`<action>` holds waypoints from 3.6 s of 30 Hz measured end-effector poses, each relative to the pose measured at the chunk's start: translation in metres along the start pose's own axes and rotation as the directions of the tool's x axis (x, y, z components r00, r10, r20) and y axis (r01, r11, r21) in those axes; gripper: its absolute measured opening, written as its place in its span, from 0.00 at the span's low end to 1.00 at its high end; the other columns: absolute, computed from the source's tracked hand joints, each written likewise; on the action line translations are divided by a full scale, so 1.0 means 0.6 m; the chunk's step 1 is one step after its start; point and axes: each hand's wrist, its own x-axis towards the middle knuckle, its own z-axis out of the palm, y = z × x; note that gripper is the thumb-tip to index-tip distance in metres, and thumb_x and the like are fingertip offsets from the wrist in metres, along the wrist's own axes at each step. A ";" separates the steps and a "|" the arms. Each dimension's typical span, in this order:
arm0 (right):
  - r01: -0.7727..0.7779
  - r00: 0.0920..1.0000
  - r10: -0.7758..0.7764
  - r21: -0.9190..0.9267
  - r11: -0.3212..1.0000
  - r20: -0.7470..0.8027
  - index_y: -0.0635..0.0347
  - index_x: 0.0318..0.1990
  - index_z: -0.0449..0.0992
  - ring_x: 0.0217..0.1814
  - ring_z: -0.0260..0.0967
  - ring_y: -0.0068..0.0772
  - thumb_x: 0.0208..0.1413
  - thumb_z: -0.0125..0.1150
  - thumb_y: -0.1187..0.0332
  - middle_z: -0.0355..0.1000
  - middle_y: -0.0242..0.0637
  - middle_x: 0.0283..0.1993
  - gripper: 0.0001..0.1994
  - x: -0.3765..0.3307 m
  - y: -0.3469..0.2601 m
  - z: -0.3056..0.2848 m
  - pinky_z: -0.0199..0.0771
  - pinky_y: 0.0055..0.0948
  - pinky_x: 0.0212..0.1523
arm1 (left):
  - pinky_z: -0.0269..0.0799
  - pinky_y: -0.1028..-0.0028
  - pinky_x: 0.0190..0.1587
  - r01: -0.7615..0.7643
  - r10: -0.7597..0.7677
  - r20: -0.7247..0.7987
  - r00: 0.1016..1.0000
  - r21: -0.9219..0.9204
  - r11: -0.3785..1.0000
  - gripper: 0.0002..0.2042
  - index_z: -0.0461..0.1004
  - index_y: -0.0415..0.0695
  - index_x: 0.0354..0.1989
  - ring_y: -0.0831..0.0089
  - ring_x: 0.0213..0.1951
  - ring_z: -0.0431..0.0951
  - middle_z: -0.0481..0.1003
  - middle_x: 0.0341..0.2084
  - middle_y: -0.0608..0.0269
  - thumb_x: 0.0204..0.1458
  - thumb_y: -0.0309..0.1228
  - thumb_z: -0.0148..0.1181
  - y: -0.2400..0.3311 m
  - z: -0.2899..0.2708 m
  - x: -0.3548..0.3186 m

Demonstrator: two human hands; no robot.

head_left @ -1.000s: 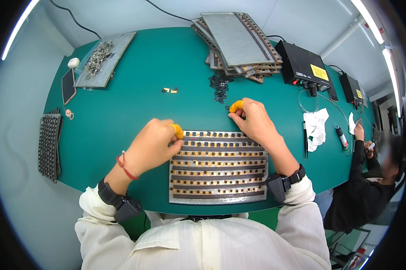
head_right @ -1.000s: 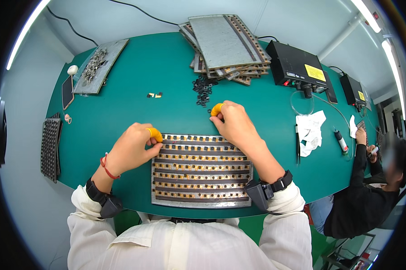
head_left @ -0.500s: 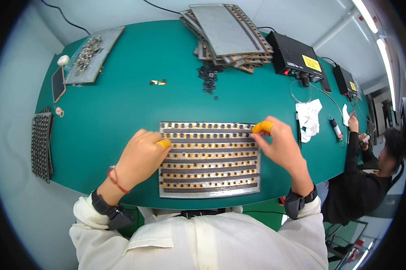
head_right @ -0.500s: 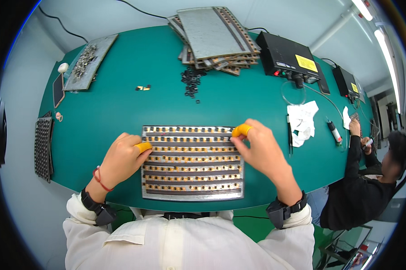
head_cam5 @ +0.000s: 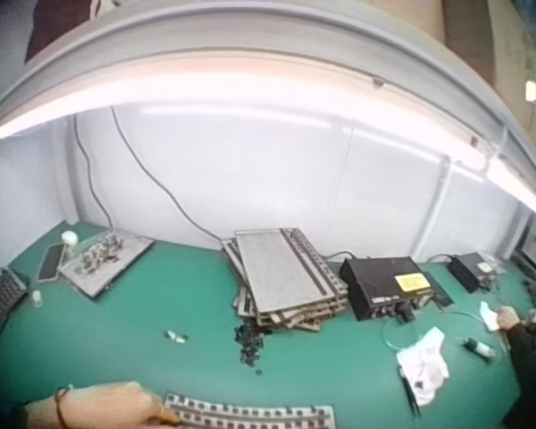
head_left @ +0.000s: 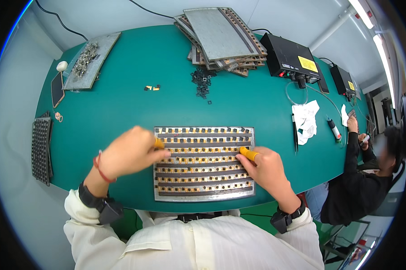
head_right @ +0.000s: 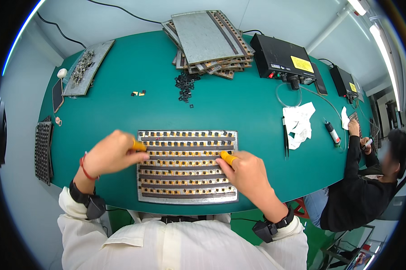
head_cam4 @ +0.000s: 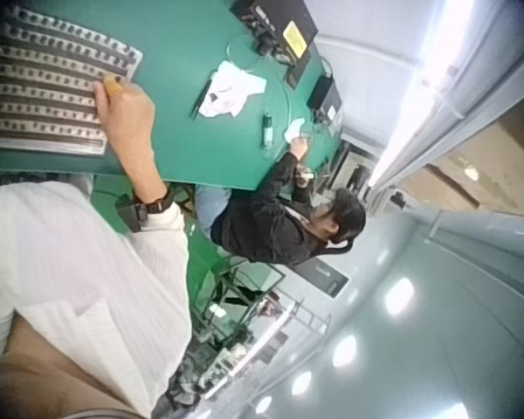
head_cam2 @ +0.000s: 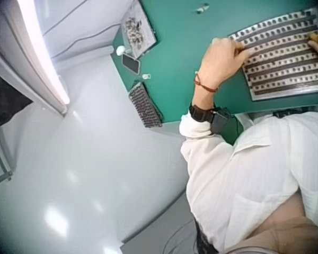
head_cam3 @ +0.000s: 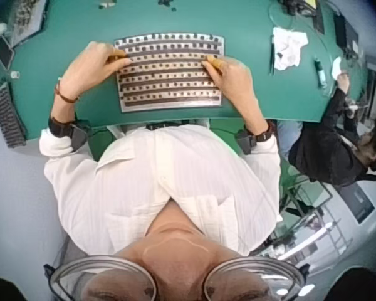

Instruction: Assembling small lens components into a tray for camera modules.

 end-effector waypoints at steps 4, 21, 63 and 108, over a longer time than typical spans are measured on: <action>-0.166 0.967 0.173 -0.054 0.985 0.186 0.69 0.15 0.74 0.14 0.64 0.48 0.52 0.70 0.64 0.65 0.47 0.13 0.20 0.003 -0.001 -0.010 0.63 0.39 0.18 | 0.74 0.67 0.34 -0.041 0.004 -0.251 0.968 -0.141 0.989 0.16 0.79 0.32 0.40 0.61 0.28 0.79 0.78 0.24 0.49 0.50 0.34 0.67 -0.022 -0.007 0.089; -0.206 0.969 0.174 0.193 0.959 0.173 0.71 0.35 0.81 0.31 0.78 0.42 0.48 0.72 0.63 0.79 0.45 0.29 0.16 0.223 0.005 0.041 0.77 0.36 0.35 | 0.75 0.62 0.33 -0.015 0.037 -0.353 0.935 0.064 0.998 0.11 0.79 0.33 0.25 0.53 0.28 0.79 0.78 0.26 0.48 0.49 0.30 0.65 -0.007 0.050 0.149; -0.072 0.994 0.057 0.166 0.983 0.094 0.67 0.34 0.81 0.30 0.70 0.33 0.49 0.68 0.72 0.71 0.40 0.29 0.08 0.195 -0.002 0.073 0.72 0.31 0.34 | 0.72 0.65 0.34 -0.161 0.130 -0.370 0.920 -0.054 0.985 0.07 0.78 0.36 0.30 0.58 0.28 0.76 0.74 0.24 0.57 0.45 0.27 0.64 -0.033 0.046 0.071; -0.045 0.919 0.076 -0.088 0.995 0.388 0.68 0.19 0.77 0.17 0.67 0.53 0.52 0.67 0.60 0.67 0.51 0.14 0.19 0.065 -0.029 -0.030 0.69 0.41 0.23 | 0.68 0.59 0.53 -0.070 0.088 -0.471 0.878 0.057 0.996 0.13 0.74 0.25 0.40 0.47 0.48 0.72 0.71 0.47 0.40 0.57 0.27 0.53 -0.034 0.035 0.208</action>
